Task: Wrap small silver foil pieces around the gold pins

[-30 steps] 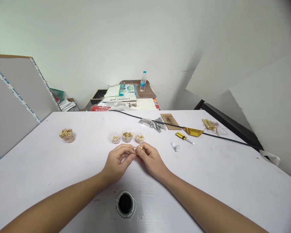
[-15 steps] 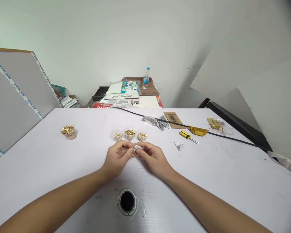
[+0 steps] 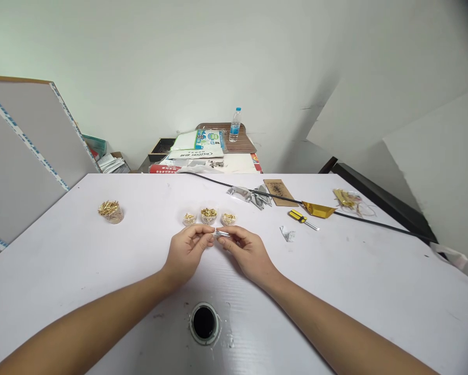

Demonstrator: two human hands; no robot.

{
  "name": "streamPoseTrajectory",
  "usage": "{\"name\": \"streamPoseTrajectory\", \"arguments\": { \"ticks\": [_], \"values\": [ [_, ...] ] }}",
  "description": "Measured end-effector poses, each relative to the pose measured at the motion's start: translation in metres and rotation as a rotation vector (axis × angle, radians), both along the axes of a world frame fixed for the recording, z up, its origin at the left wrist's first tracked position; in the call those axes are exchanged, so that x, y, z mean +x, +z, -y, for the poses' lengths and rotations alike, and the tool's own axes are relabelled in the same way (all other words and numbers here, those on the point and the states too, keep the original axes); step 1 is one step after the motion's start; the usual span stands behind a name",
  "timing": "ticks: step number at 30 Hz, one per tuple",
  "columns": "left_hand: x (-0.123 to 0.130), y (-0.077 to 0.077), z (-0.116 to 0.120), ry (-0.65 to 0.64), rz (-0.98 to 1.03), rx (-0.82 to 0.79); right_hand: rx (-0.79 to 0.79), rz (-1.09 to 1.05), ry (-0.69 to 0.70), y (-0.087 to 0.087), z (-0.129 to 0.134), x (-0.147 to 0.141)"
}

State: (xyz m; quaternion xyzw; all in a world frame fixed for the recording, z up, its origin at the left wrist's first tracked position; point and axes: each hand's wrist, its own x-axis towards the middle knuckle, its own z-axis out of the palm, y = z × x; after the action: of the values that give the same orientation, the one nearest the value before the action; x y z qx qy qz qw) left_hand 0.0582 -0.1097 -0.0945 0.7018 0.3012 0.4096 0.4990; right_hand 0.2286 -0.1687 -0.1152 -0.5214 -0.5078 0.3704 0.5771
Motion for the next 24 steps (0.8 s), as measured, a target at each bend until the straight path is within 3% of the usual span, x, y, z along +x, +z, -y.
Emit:
{"name": "streamPoseTrajectory", "arguments": {
  "ticks": [9,13,18,21,24],
  "values": [
    [-0.002,-0.003,-0.002,0.037,-0.069,0.266,0.016,0.066,-0.004,0.002,0.001,-0.001],
    [-0.002,-0.003,-0.001,0.02,-0.062,0.228,0.007,0.075,-0.006,0.003,0.002,-0.001],
    [-0.001,-0.003,0.003,-0.005,0.07,0.061,-0.018,0.08,-0.015,0.003,0.001,-0.001],
    [-0.003,0.009,0.002,0.02,0.133,-0.001,-0.047,0.076,-0.005,0.002,0.0,-0.002],
    [-0.003,0.033,-0.009,0.077,0.112,0.015,-0.068,0.099,0.005,0.003,0.001,-0.003]
  ]
}}
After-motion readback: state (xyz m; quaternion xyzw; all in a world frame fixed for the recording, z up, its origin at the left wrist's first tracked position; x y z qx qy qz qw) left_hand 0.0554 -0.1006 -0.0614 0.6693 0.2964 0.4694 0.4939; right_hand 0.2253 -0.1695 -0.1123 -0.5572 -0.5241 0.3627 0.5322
